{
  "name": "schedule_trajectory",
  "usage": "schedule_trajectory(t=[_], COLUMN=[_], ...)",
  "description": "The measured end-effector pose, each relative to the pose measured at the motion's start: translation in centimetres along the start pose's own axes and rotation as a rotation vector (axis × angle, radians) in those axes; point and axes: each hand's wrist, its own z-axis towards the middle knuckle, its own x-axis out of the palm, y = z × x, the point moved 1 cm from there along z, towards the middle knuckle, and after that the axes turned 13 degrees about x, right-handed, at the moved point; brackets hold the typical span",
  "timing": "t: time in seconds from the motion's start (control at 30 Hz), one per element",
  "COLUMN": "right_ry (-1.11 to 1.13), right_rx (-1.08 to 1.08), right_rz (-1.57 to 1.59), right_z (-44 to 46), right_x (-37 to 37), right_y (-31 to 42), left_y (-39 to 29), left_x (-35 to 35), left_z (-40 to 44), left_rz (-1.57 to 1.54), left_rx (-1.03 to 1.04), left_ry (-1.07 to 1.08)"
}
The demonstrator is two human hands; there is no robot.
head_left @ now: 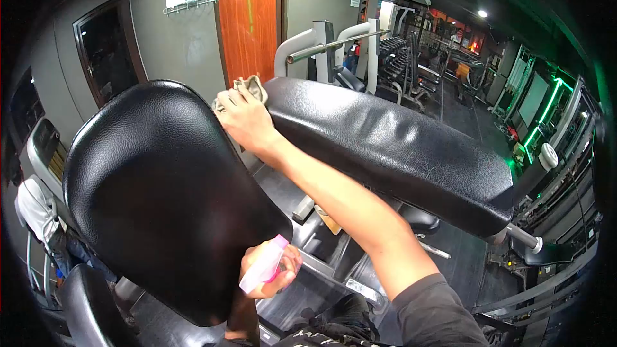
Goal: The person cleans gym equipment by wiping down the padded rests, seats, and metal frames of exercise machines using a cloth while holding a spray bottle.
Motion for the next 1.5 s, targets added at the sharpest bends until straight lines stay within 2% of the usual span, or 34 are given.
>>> schedule_trajectory(t=[0.03, 0.1, 0.17, 0.2, 0.27, 0.3, 0.37, 0.43, 0.5, 0.57, 0.63, 0.7, 0.77, 0.9, 1.0, 1.03, 1.1, 1.13, 1.17, 1.2, 1.27, 1.3, 1.37, 1.5], right_ry=[0.106, 0.358, 0.512, 0.521, 0.358, 0.369, 0.142, 0.2, 0.429, 0.339, 0.364, 0.359, 0.413, 0.355, 0.41, 0.33, 0.197, 0.117, 0.042, 0.048, -0.268, -0.27, -0.239, 0.029], right_rx=[-0.065, -0.149, -0.215, -0.21, -0.174, -0.168, -0.027, -0.014, -0.01, 0.044, 0.079, 0.115, 0.121, 0.16, 0.23, 0.279, 0.434, 0.562, 0.69, 0.683, 0.761, 0.76, 0.665, 0.538], right_rz=[-0.068, -0.26, -0.336, -0.342, -0.281, -0.284, -0.275, -0.281, -0.348, -0.312, -0.264, -0.309, -0.367, -0.506, -0.553, -0.596, -0.613, -0.641, -0.665, -0.651, -0.449, -0.443, -0.47, -0.342], right_z=[0.6, 0.4, -0.3, -0.9, -2.3, -3.2, -5.1, -7.0, -9.0, -11.5, -13.5, -15.4, -17.2, -21.5, -23.6, -24.0, -24.2, -24.8, -25.3, -24.8, -23.1, -22.6, -21.6, -17.6], right_x=[0.6, 1.1, -1.0, -2.0, -3.9, -4.5, -6.4, -10.5, -13.8, -17.3, -21.1, -25.1, -29.3, -35.3, -39.2, -40.0, -40.9, -40.6, -40.1, -39.0, -35.9, -34.4, -31.4, -25.4], right_y=[-0.1, 0.2, 0.5, 0.2, -0.3, -0.4, -0.8, -1.4, -1.9, -3.0, -4.4, -5.5, -6.4, -7.9, -8.6, -8.8, -8.8, -8.5, -8.4, -8.4, -7.2, -6.9, -6.3, -4.2], left_y=[-0.1, 0.2, 0.2, 0.0, 0.0, -0.1, 0.1, 0.4, 0.4, 0.5, 0.6, 0.7, 0.1, 0.5, 0.7, 0.7, 0.3, 0.0, -0.4, -0.6, -0.3, -0.2, -0.3, 0.1], left_x=[0.0, -0.2, -0.3, -0.3, -0.1, -0.1, -0.6, -0.9, -1.1, -1.4, -1.6, -1.1, -0.2, -0.2, -0.2, 0.1, 0.5, 0.0, 0.1, 0.4, 0.4, 0.6, 0.9, 0.2], left_z=[-0.1, -0.1, 0.0, -0.2, -0.3, -0.4, -0.9, -1.8, -2.2, -2.5, -2.8, -2.5, -1.9, -1.9, -1.5, -1.2, -0.2, 0.0, 0.5, 1.1, 2.0, 2.1, 2.8, 0.9], left_rz=[-0.022, -0.022, 0.006, 0.01, -0.016, -0.033, 0.022, 0.076, 0.056, 0.046, 0.049, 0.056, -0.005, 0.062, 0.029, 0.032, 0.089, 0.174, 0.184, 0.196, 0.2, 0.206, 0.09, -0.041], left_rx=[-0.052, -0.024, 0.104, 0.068, 0.065, 0.061, 0.05, 0.08, 0.057, 0.071, 0.06, 0.047, 0.002, 0.024, 0.007, 0.016, 0.0, -0.032, -0.031, -0.034, 0.007, 0.009, 0.076, 0.016], left_ry=[-0.031, -0.018, 0.031, 0.007, -0.008, -0.019, 0.024, 0.014, 0.033, 0.057, 0.06, 0.06, -0.074, -0.045, -0.083, -0.088, -0.112, 0.027, 0.014, -0.022, -0.044, -0.047, -0.231, -0.221])
